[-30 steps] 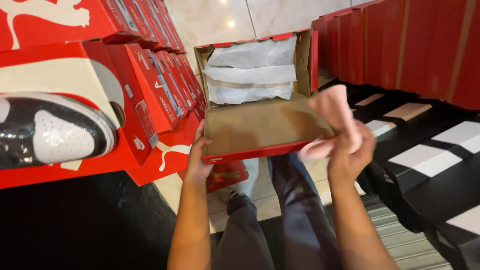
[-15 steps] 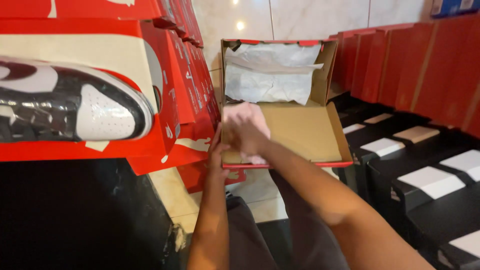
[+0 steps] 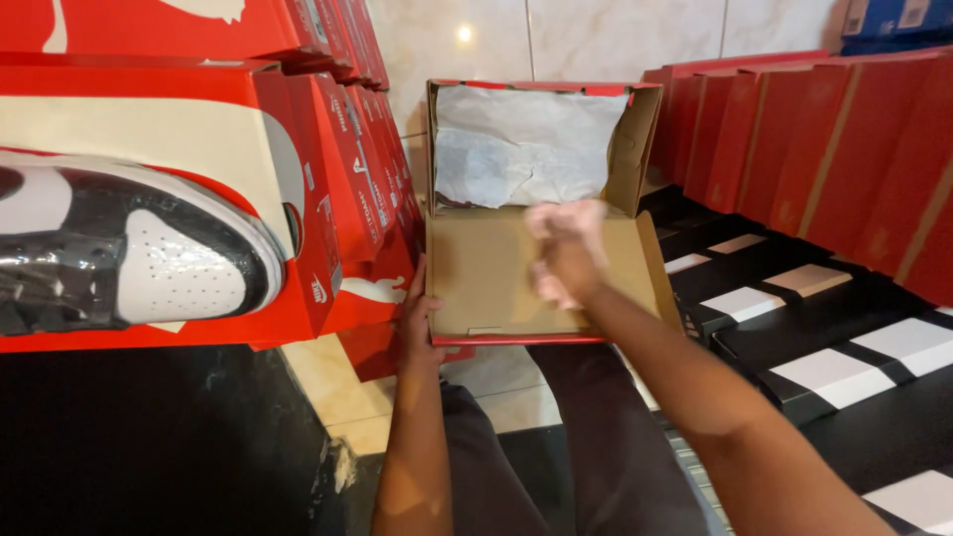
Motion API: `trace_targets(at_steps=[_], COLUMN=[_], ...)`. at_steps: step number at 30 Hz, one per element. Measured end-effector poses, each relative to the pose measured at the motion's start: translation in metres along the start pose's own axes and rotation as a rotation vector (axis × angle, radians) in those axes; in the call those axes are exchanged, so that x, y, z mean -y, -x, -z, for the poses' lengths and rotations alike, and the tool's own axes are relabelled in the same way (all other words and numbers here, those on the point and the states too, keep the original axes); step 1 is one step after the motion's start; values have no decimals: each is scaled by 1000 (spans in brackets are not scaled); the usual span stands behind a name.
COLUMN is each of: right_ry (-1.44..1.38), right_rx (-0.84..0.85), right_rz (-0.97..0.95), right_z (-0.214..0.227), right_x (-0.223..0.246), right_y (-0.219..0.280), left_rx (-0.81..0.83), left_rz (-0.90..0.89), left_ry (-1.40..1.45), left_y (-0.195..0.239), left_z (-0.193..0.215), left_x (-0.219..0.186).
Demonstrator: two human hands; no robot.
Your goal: Wiping the exterior of shoe boxes with a cloth and restacking them in a storage area
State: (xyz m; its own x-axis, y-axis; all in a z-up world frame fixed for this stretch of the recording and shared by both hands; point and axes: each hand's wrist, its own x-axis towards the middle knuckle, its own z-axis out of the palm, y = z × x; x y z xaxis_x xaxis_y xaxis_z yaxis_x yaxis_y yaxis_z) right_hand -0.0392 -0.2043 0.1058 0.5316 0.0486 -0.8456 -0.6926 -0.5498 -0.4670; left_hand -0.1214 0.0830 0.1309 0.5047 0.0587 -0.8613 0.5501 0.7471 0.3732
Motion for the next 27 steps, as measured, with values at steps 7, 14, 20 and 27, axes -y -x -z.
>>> trace_targets(at_steps=[7, 14, 20, 27], right_ry=[330, -1203, -787, -328], right_rx=[264, -729, -985, -1002], right_rz=[229, 483, 372, -58], right_z=[-36, 148, 133, 104], right_x=[-1, 76, 115, -56], right_y=[32, 122, 129, -54], left_rx=[-28, 371, -108, -379], left_rz=[40, 72, -131, -653], left_ry=[33, 437, -548, -1582], left_y=[2, 2, -54, -181], left_z=[-2, -49, -145, -150], left_x=[-5, -34, -59, -22])
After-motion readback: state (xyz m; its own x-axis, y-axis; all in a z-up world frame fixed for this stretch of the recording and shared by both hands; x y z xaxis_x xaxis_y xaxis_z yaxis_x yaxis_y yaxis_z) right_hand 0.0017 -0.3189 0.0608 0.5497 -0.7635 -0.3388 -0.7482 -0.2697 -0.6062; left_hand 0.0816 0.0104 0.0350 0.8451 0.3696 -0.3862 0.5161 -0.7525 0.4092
